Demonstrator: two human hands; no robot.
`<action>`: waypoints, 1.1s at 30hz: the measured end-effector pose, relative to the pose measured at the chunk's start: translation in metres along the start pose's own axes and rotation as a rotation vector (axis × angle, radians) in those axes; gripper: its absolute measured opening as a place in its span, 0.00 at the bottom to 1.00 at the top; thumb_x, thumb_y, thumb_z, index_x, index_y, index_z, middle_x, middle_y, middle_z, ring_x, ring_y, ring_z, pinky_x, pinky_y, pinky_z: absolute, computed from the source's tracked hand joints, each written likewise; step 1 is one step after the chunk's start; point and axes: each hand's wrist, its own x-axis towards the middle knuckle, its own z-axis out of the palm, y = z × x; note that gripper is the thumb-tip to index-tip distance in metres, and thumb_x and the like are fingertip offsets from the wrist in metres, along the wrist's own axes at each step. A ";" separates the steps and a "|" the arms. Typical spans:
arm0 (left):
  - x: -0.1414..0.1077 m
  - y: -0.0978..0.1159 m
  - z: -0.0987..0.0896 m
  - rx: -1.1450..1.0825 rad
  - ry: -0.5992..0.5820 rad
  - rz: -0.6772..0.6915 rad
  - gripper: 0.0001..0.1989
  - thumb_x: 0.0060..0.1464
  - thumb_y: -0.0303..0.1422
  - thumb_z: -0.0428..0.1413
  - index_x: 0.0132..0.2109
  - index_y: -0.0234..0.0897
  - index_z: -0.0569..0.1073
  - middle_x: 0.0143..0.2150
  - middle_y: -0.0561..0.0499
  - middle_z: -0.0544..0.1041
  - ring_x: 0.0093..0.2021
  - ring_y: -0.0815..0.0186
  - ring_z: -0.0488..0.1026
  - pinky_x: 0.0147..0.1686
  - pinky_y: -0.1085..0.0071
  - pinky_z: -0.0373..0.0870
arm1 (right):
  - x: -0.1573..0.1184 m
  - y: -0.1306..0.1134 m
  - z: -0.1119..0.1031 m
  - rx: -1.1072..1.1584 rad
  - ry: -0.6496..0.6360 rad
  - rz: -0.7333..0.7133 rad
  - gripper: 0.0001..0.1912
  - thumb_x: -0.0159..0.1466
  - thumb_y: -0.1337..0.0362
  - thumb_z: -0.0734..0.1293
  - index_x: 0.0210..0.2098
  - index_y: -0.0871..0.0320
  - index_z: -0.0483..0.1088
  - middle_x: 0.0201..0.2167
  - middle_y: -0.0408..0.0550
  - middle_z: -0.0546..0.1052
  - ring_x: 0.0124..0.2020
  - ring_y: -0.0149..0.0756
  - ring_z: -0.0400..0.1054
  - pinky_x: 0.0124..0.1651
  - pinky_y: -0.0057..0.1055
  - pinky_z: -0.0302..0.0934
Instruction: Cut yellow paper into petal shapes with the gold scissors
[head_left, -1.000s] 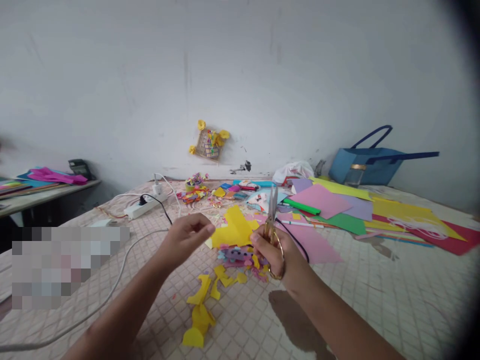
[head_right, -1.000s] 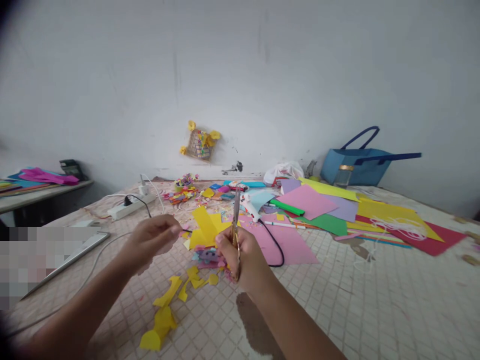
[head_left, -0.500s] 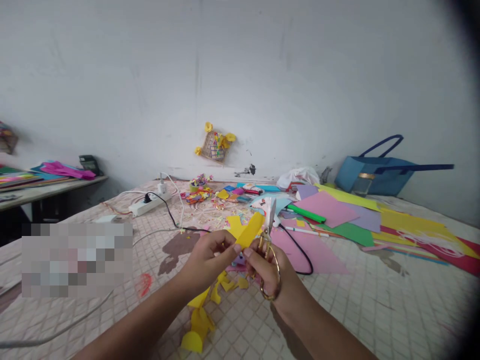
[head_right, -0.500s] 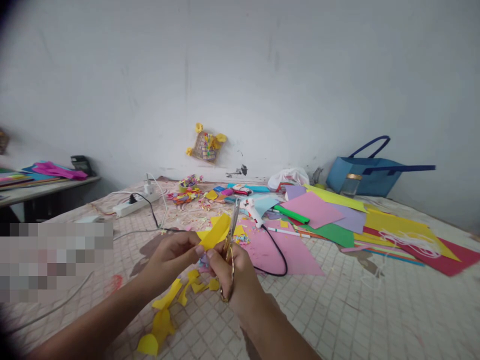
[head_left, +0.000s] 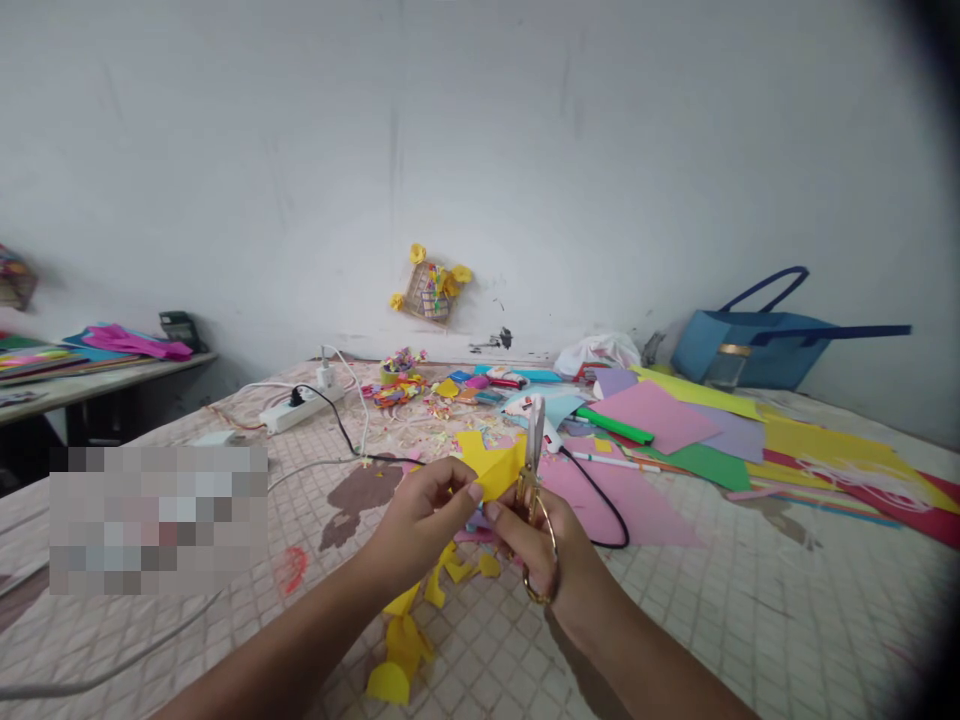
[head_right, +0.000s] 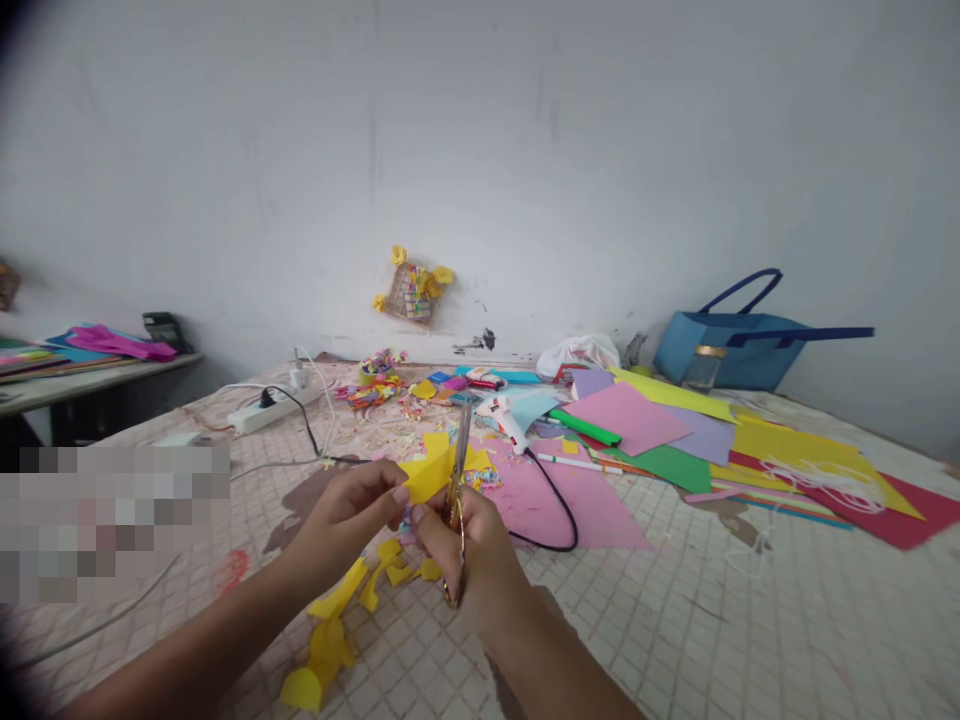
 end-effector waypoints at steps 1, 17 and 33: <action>0.000 0.001 0.000 0.007 0.013 0.004 0.11 0.53 0.39 0.50 0.30 0.34 0.65 0.23 0.54 0.65 0.24 0.71 0.62 0.25 0.73 0.58 | 0.000 0.000 0.000 -0.012 -0.008 -0.006 0.18 0.53 0.49 0.66 0.23 0.58 0.61 0.14 0.36 0.61 0.14 0.24 0.52 0.17 0.23 0.47; 0.003 0.008 -0.025 0.140 0.340 0.094 0.14 0.57 0.40 0.46 0.28 0.36 0.61 0.21 0.56 0.62 0.22 0.73 0.57 0.22 0.76 0.54 | -0.005 -0.023 -0.043 -0.904 -0.283 -0.131 0.16 0.60 0.50 0.60 0.30 0.58 0.64 0.26 0.46 0.70 0.26 0.35 0.62 0.26 0.27 0.52; -0.007 0.007 -0.002 0.135 0.168 0.091 0.12 0.55 0.35 0.48 0.26 0.35 0.65 0.20 0.53 0.69 0.22 0.71 0.66 0.25 0.75 0.62 | -0.015 -0.024 -0.034 -0.742 -0.311 -0.139 0.14 0.61 0.52 0.61 0.32 0.58 0.68 0.27 0.46 0.72 0.26 0.35 0.62 0.27 0.28 0.52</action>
